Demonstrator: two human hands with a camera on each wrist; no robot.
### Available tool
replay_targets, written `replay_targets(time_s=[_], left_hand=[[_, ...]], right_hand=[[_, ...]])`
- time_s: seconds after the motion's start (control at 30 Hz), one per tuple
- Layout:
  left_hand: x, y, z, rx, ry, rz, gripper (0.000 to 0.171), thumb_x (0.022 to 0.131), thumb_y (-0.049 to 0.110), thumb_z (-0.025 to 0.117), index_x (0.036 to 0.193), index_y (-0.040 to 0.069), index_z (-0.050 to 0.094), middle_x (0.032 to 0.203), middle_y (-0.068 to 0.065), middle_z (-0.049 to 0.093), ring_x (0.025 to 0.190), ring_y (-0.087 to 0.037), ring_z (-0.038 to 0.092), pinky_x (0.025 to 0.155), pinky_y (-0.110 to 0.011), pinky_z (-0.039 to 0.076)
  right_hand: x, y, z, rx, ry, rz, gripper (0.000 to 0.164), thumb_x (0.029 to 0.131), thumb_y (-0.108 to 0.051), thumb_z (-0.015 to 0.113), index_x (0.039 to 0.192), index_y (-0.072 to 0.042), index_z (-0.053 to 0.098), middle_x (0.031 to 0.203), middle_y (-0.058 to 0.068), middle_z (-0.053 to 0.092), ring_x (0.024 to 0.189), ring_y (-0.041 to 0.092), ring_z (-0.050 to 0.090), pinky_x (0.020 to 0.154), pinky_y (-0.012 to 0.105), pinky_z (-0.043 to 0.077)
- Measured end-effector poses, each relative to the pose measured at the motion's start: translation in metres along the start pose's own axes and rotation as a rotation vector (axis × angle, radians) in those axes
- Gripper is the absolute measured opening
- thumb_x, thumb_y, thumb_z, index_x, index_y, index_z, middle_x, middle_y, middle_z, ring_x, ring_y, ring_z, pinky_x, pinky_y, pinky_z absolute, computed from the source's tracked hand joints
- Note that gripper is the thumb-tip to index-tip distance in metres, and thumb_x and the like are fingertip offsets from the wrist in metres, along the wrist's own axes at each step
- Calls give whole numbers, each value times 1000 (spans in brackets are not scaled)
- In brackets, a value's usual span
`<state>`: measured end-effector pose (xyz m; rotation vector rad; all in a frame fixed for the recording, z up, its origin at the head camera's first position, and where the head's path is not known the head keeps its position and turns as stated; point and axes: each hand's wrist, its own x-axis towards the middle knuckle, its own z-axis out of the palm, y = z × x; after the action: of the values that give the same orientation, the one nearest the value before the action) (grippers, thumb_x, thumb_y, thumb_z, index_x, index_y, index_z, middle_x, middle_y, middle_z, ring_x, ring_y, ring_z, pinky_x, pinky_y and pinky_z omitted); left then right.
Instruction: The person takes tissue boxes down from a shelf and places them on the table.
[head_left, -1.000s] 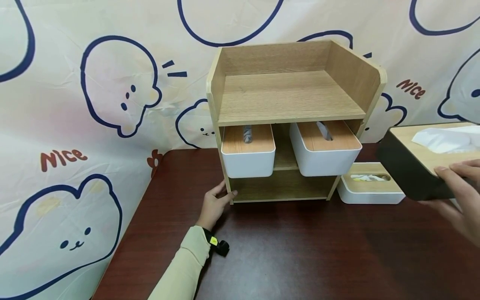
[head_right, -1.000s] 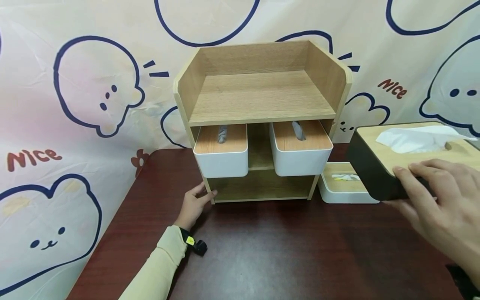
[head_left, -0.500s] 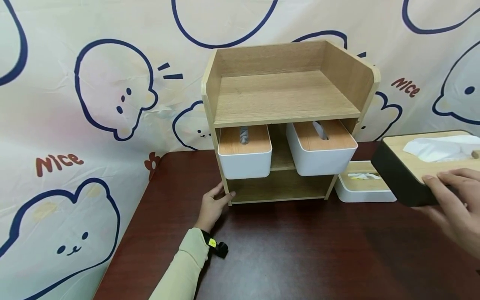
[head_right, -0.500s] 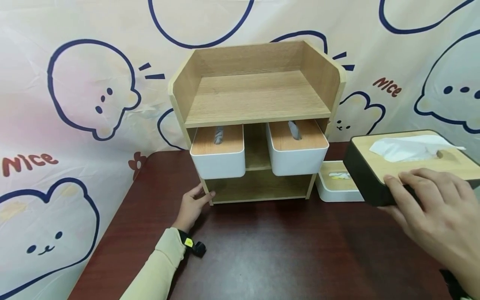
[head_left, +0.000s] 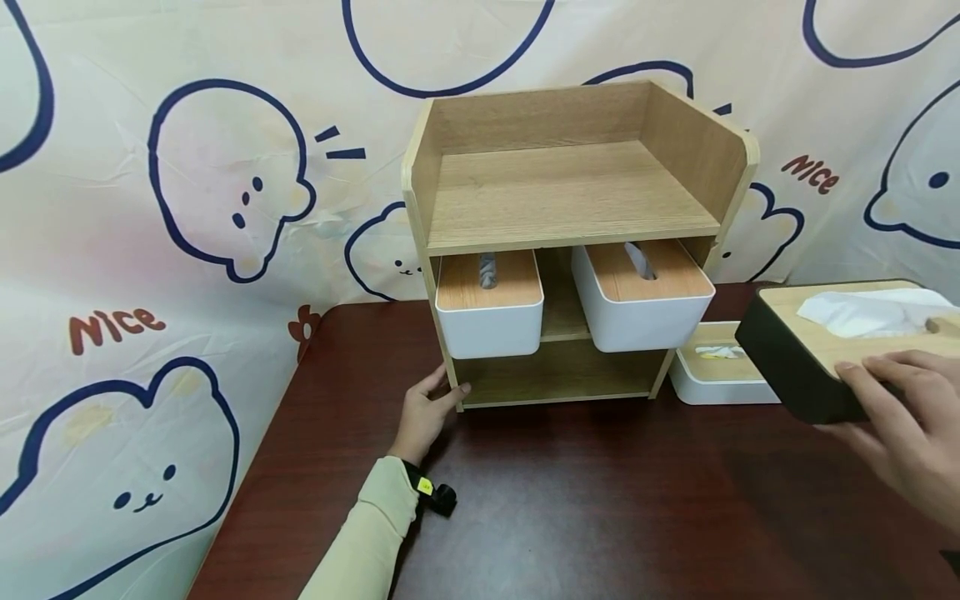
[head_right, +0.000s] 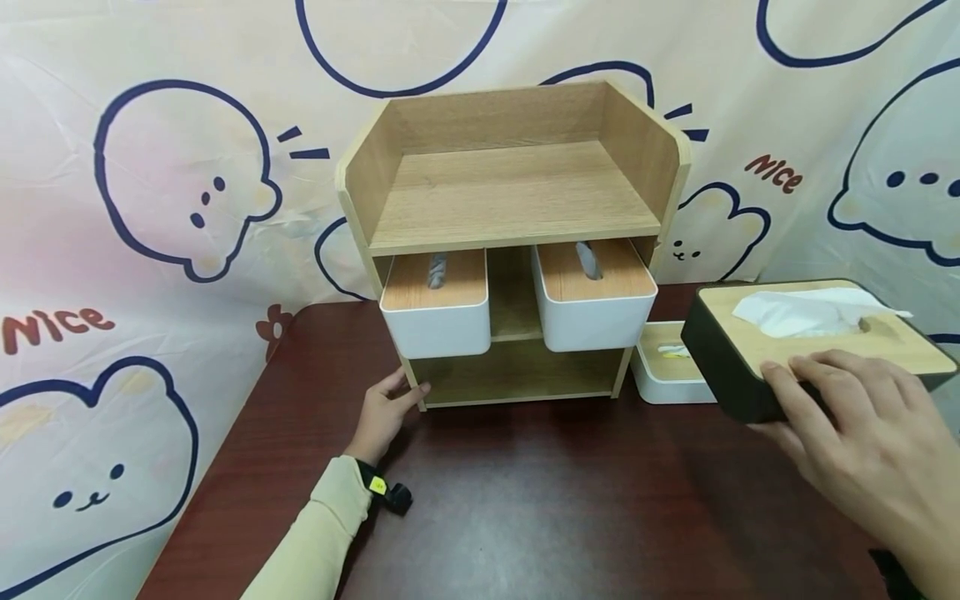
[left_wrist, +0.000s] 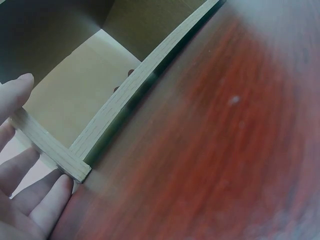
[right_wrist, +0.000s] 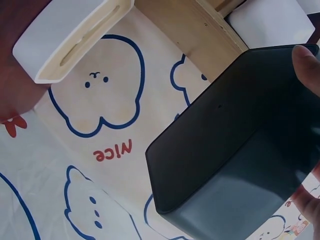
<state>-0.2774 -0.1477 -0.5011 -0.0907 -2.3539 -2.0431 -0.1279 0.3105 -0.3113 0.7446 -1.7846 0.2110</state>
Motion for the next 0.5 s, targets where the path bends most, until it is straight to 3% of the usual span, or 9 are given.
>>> replay_targets(time_s=[0.17, 0.3, 0.4, 0.5], left_hand=[[-2, -3, 0, -32, 0, 28, 65, 83, 36, 79, 142, 26, 51, 140, 0, 52, 128, -15, 47, 96, -36, 44], [-3, -3, 0, -27, 18, 46, 67, 79, 43, 80, 139, 30, 54, 138, 2, 54, 126, -15, 49, 95, -38, 45], [-4, -3, 0, -22, 30, 48, 68, 78, 46, 81, 139, 31, 54, 137, 3, 55, 124, -16, 50, 93, -39, 47], [-4, -3, 1, -20, 27, 40, 69, 78, 47, 80, 140, 31, 53, 139, 3, 53, 126, -17, 48, 94, -40, 46]], right_hand=[[-12, 0, 1, -19, 29, 3, 56, 99, -47, 51, 106, 6, 67, 86, 34, 57, 74, 56, 50, 101, 44, 40], [-22, -1, 5, -49, 80, 11, 54, 98, -48, 54, 106, 3, 70, 87, 30, 61, 73, 54, 52, 82, 54, 45], [-24, -2, 3, -83, 27, 1, 56, 99, -48, 51, 107, 4, 69, 88, 31, 62, 74, 52, 54, 69, 60, 39], [-25, -5, 2, -98, -13, -20, 57, 101, -46, 49, 108, 6, 68, 89, 32, 62, 74, 51, 55, 69, 62, 40]])
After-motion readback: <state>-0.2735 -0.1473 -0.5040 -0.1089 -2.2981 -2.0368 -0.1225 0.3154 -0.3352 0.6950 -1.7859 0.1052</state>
